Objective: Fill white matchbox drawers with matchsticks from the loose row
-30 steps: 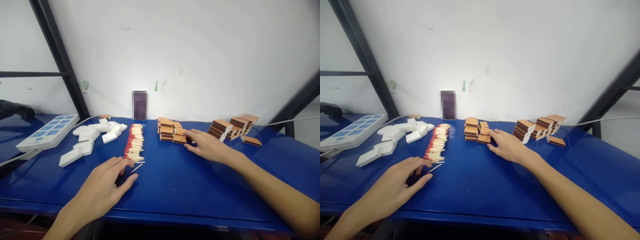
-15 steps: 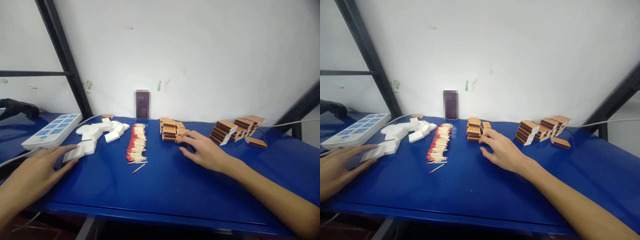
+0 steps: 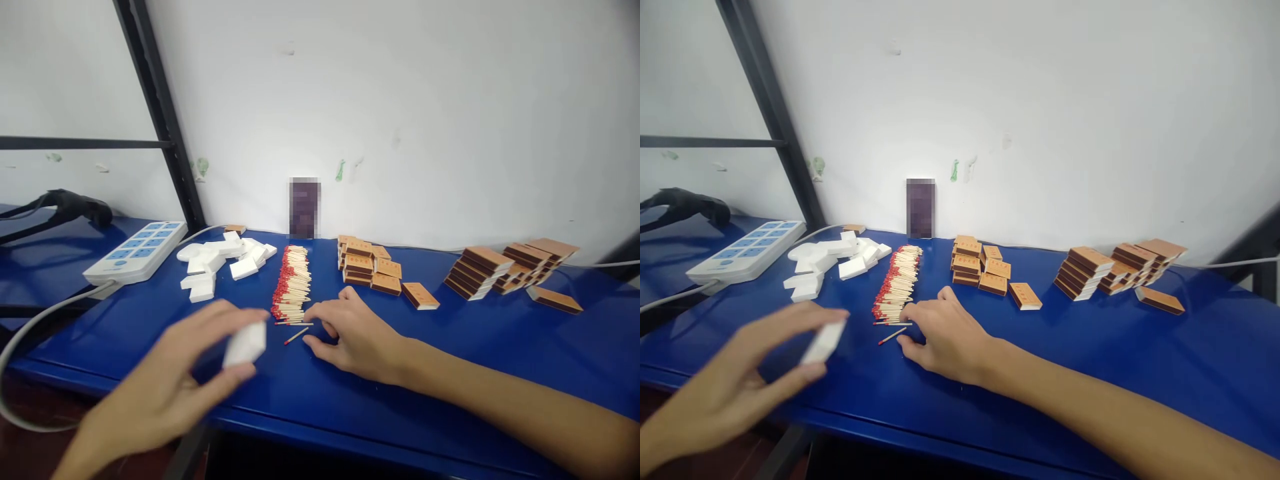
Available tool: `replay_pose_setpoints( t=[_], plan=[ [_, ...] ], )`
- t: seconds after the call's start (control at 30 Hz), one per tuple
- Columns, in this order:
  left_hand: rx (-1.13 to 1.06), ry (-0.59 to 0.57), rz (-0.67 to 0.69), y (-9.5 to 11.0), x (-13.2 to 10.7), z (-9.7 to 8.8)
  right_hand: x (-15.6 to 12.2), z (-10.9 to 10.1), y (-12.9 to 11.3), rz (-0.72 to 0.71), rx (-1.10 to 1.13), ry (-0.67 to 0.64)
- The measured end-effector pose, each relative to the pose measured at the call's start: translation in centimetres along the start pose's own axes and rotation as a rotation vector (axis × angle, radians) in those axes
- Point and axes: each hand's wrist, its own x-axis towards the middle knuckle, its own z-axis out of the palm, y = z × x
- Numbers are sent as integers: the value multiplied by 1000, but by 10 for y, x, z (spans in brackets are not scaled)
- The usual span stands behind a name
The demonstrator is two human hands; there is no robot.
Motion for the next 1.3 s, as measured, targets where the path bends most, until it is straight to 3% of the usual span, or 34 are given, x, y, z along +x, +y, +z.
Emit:
replay_pose_setpoints(
  t=[0.07, 0.17, 0.37, 0.57, 0.77, 0.97, 1.3],
  plan=[
    [-142, -134, 65, 18, 6, 15, 5, 3, -2, 33, 22, 15],
    [-278, -244, 25, 32, 14, 31, 6, 5, -1, 69, 63, 17],
    [-252, -257, -121, 29, 19, 35, 0, 5, 4, 132, 152, 33],
    [-196, -322, -51, 30, 21, 34, 2, 6, 5, 127, 199, 47],
    [-219, -348, -4, 32, 26, 29, 3, 6, 5, 141, 231, -3],
    [-159, -295, 129, 14, 24, 11, 3, 6, 5, 123, 216, -18],
    [27, -189, 8, -13, 22, 14, 8, 5, 1, 80, 200, -27]
  ],
)
